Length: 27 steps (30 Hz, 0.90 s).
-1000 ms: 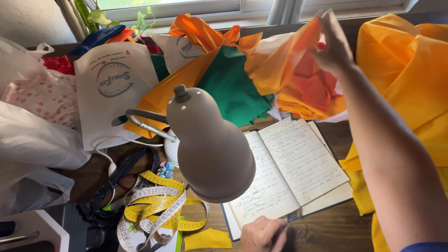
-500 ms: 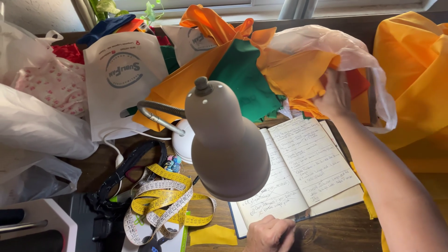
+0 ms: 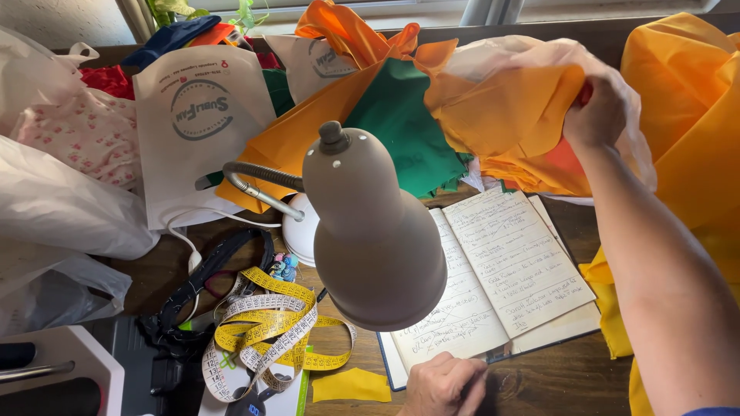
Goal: Cutting excess fabric from a yellow bag and organizing fabric scraps on a workspace
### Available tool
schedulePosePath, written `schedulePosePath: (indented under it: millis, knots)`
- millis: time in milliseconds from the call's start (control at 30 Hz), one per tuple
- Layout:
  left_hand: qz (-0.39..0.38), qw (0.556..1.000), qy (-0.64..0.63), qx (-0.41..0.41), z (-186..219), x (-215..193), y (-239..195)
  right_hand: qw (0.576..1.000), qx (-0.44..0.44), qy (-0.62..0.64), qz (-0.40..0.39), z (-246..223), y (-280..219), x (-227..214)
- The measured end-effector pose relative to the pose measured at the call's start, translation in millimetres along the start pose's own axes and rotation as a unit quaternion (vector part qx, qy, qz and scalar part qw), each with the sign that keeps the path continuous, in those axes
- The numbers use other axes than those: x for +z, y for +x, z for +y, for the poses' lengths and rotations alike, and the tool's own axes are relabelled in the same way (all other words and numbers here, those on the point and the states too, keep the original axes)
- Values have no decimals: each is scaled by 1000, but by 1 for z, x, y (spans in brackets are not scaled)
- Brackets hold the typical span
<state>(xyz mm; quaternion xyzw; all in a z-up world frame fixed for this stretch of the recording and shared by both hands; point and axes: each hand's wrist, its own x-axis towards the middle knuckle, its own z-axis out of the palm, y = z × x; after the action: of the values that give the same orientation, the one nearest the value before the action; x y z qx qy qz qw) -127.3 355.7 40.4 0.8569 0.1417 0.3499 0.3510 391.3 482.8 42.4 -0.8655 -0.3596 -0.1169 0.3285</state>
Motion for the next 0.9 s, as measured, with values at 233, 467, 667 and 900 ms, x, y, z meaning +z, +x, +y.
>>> schedulePosePath:
  millis: [233,467,667,900]
  knots:
    - [8,999,19,28,-1,-1,-1,962,19,-118,-246,-52,-45,-30]
    - [-14,999,41,8,1,0,-3,954,-227,1,-194,-33,-158,-48]
    - [-16,999,37,24,2,4,-3,964,-259,-19,-50,-42,-256,-181]
    - [-43,998,52,18,-4,14,-15,980,16,-158,-120,80,-425,-302]
